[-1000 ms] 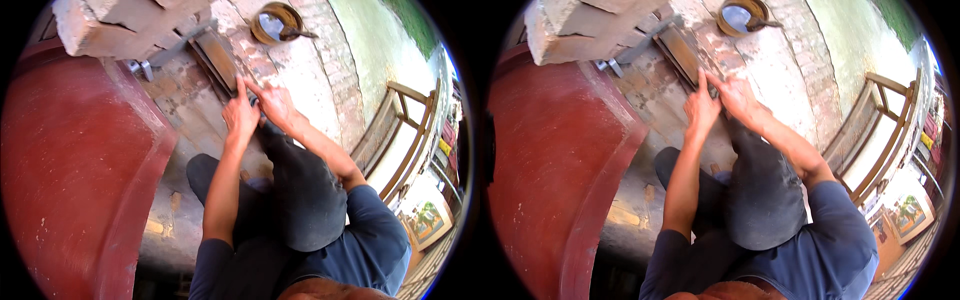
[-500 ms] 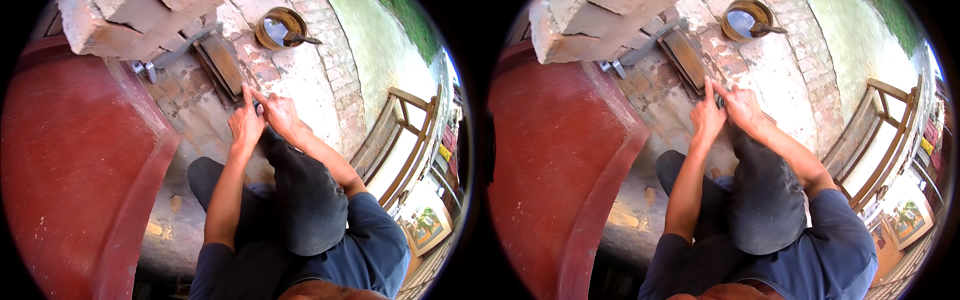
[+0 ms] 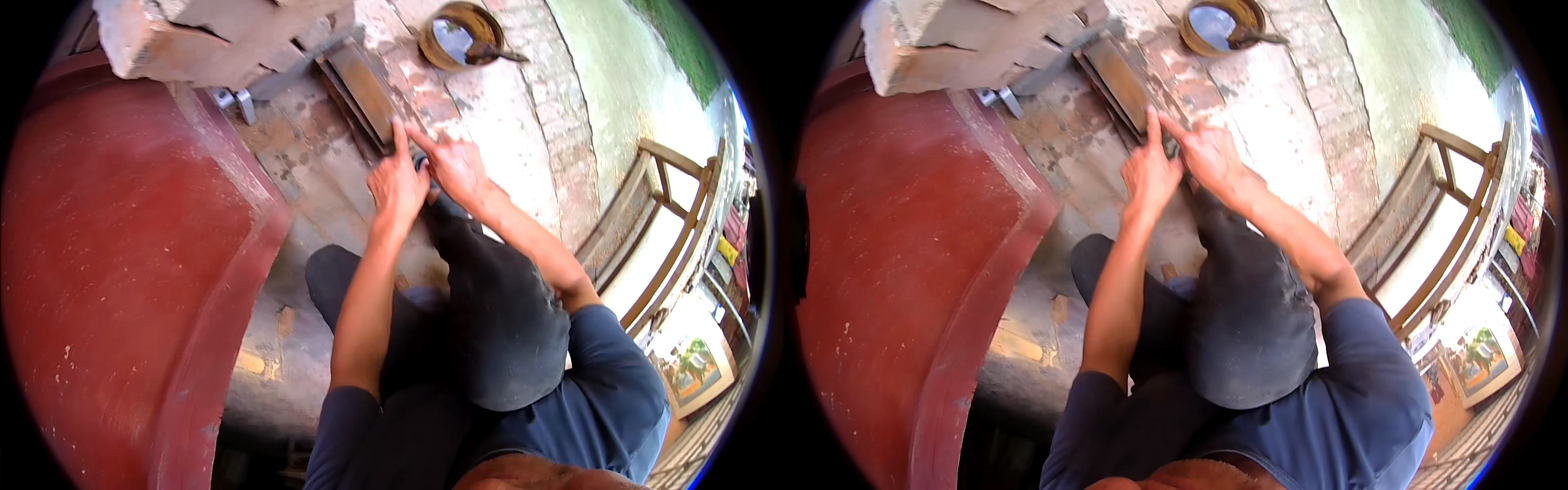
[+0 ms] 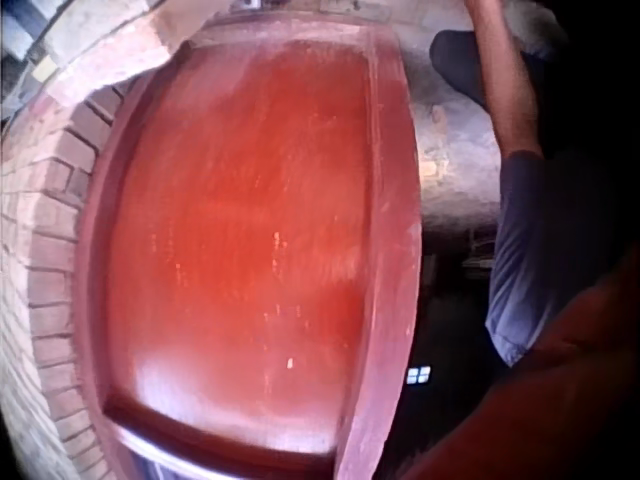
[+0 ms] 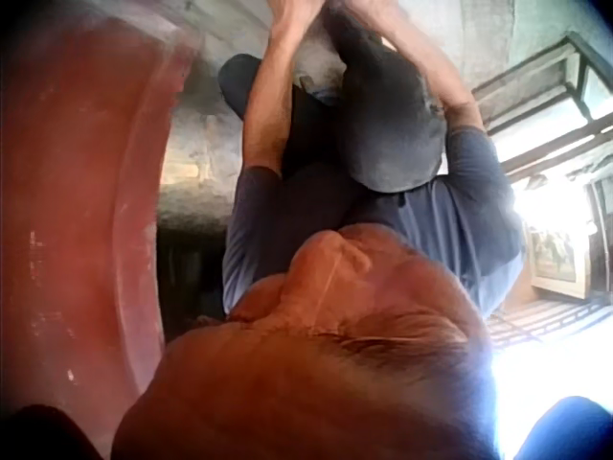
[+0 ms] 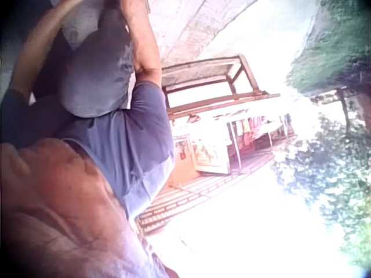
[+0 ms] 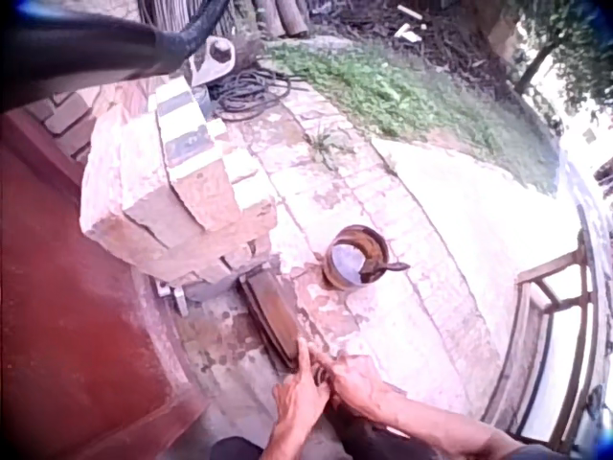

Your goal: The person sits on the ground and sharpens a small metal tool on a rectangular sharpening stone. They repeatedly rub the tool's edge against the stone and periodically dip a brush into a container of liquid to apply it to the stone's surface.

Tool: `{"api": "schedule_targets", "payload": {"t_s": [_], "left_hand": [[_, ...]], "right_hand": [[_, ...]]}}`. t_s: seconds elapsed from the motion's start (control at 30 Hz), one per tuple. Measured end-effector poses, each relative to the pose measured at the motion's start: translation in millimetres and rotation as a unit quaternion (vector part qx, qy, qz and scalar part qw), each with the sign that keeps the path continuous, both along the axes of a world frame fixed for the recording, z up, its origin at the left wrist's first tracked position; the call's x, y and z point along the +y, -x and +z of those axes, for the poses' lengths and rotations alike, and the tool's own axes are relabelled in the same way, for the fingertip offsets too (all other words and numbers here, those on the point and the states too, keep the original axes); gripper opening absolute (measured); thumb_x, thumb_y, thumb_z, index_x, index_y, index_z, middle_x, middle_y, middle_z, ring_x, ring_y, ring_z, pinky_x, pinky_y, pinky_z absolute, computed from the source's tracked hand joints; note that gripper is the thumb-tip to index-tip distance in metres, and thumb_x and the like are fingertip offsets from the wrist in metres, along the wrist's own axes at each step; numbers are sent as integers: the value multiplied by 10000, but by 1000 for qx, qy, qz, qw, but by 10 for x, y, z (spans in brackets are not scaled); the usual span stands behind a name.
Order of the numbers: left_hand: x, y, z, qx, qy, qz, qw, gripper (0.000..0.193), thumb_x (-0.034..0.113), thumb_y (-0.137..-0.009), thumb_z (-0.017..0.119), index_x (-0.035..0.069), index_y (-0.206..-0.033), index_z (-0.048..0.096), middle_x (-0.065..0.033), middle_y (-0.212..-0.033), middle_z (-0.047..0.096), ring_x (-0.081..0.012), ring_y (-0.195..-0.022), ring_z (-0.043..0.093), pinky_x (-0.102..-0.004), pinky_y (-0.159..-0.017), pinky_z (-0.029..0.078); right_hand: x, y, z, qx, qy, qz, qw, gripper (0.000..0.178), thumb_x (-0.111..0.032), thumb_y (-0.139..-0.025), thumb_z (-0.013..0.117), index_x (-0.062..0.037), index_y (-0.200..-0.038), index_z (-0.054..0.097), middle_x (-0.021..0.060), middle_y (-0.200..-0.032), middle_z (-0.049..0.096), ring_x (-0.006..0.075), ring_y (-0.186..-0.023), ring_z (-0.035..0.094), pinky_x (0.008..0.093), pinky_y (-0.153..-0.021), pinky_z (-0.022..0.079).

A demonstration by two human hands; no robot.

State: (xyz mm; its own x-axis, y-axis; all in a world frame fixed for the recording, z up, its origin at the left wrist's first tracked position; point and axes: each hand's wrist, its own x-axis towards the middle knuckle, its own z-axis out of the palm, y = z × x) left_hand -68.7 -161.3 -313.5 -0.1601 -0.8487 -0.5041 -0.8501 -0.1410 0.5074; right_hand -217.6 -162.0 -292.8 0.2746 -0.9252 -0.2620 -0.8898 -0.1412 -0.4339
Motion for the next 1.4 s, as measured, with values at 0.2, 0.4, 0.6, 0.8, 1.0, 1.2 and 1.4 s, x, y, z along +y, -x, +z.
{"api": "schedule_targets", "payload": {"t_s": [0.2, 0.4, 0.6, 0.8, 1.0, 1.2, 1.4], "left_hand": [[42, 19, -18, -5, -5, 6, 1000, 1086, 386, -854, 817, 115, -1699, 193, -257, -799, 735, -458, -771, 735, -562, -684, 563], [85, 9, 176, -20, -44, -33, 998, 1054, 362, -873, 810, 103, -1692, 199, -225, -773, 728, -405, -728, 740, -531, -671, 570], [-62, -86, 13, 9, 42, 36, 998, 992, 350, -880, 807, 128, -1678, 262, -256, -759, 718, -462, -726, 723, -574, -666, 553], [145, -33, 185, -12, -47, -5, 999, 1077, 354, -872, 808, 126, -1705, 164, -228, -782, 731, -429, -734, 733, -543, -660, 564], [-19, -76, 102, -2, -15, 0, 1000, 1047, 355, -878, 809, 123, -1695, 196, -229, -793, 737, -437, -745, 731, -542, -680, 564], [-37, 6, 46, 12, 6, 6, 1000, 1007, 361, -890, 801, 134, -1688, 230, -237, -797, 737, -436, -779, 743, -542, -711, 574], [166, 6, 140, -12, -47, -30, 998, 1031, 400, -890, 788, 177, -1708, 200, -216, -768, 731, -421, -722, 738, -532, -682, 582]], "right_hand": [[48, 2, -36, -7, 6, -11, 1000, 757, -98, -823, 677, -162, -1566, 545, 208, -804, 705, 333, -695, 745, 436, -606, 598], [113, 54, 12, 49, 10, 32, 998, 751, -57, -821, 660, -146, -1560, 554, 217, -762, 685, 330, -662, 727, 452, -569, 578], [-143, -142, 21, -2, 4, 2, 1000, 669, -54, -829, 665, -127, -1492, 616, 216, -766, 688, 366, -668, 710, 442, -598, 574], [159, -5, -7, 50, 8, 35, 998, 709, -83, -806, 695, -150, -1506, 609, 188, -778, 710, 338, -667, 716, 426, -601, 579], [-3, -53, 15, -10, -13, -2, 1000, 727, -100, -818, 691, -145, -1535, 581, 215, -813, 715, 326, -694, 738, 437, -617, 594], [-30, -14, 43, 35, 8, -6, 999, 735, -111, -827, 699, -160, -1549, 569, 233, -829, 705, 347, -717, 749, 439, -617, 600], [141, 93, 98, 67, -22, 30, 997, 784, -105, -802, 721, -188, -1563, 552, 219, -835, 716, 343, -701, 744, 459, -620, 597]]}}
